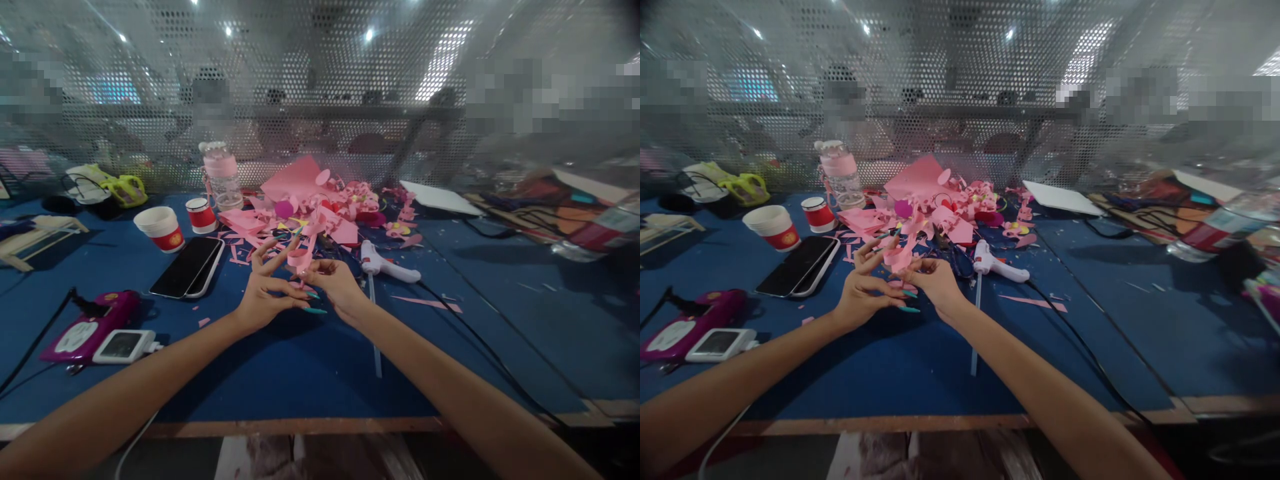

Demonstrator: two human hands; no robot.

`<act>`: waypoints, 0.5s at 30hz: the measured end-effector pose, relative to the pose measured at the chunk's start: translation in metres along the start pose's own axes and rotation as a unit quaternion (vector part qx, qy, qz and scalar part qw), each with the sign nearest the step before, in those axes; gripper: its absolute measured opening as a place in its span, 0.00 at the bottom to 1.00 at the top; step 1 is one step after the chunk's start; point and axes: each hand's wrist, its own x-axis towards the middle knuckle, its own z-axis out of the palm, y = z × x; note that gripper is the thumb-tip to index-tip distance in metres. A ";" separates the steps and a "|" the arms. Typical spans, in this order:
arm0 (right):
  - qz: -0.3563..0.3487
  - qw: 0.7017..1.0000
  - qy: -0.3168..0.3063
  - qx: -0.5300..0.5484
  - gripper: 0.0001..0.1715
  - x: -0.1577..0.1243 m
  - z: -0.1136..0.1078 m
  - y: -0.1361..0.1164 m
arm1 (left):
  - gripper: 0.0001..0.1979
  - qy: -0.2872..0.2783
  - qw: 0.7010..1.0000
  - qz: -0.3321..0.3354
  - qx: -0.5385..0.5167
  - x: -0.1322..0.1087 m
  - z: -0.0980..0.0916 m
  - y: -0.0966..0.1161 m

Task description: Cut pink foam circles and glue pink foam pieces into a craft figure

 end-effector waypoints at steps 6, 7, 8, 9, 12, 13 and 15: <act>0.003 1.000 0.010 -0.002 0.17 0.000 0.000 0.000 | 0.11 -0.004 1.000 -0.009 0.014 0.000 0.000 0.001; 0.003 1.000 0.010 -0.005 0.17 0.000 0.000 0.001 | 0.10 -0.004 1.000 -0.008 0.013 0.000 0.000 0.002; 0.003 1.000 0.010 -0.009 0.17 0.000 0.000 0.001 | 0.08 -0.003 1.000 -0.010 0.011 0.000 0.000 0.002; 0.002 1.000 0.011 -0.012 0.17 0.000 0.000 0.001 | 0.06 -0.003 1.000 -0.012 0.010 0.000 0.000 0.002; 0.002 1.000 0.013 -0.013 0.18 0.000 0.000 0.002 | 0.04 -0.005 1.000 -0.017 0.004 0.000 0.000 0.001; 0.004 1.000 0.013 -0.011 0.18 0.000 0.000 0.001 | 0.04 -0.007 1.000 -0.018 0.002 0.000 0.000 0.001; 0.006 1.000 0.014 -0.011 0.18 0.000 0.000 0.001 | 0.04 -0.009 1.000 -0.016 -0.001 0.000 0.000 0.001</act>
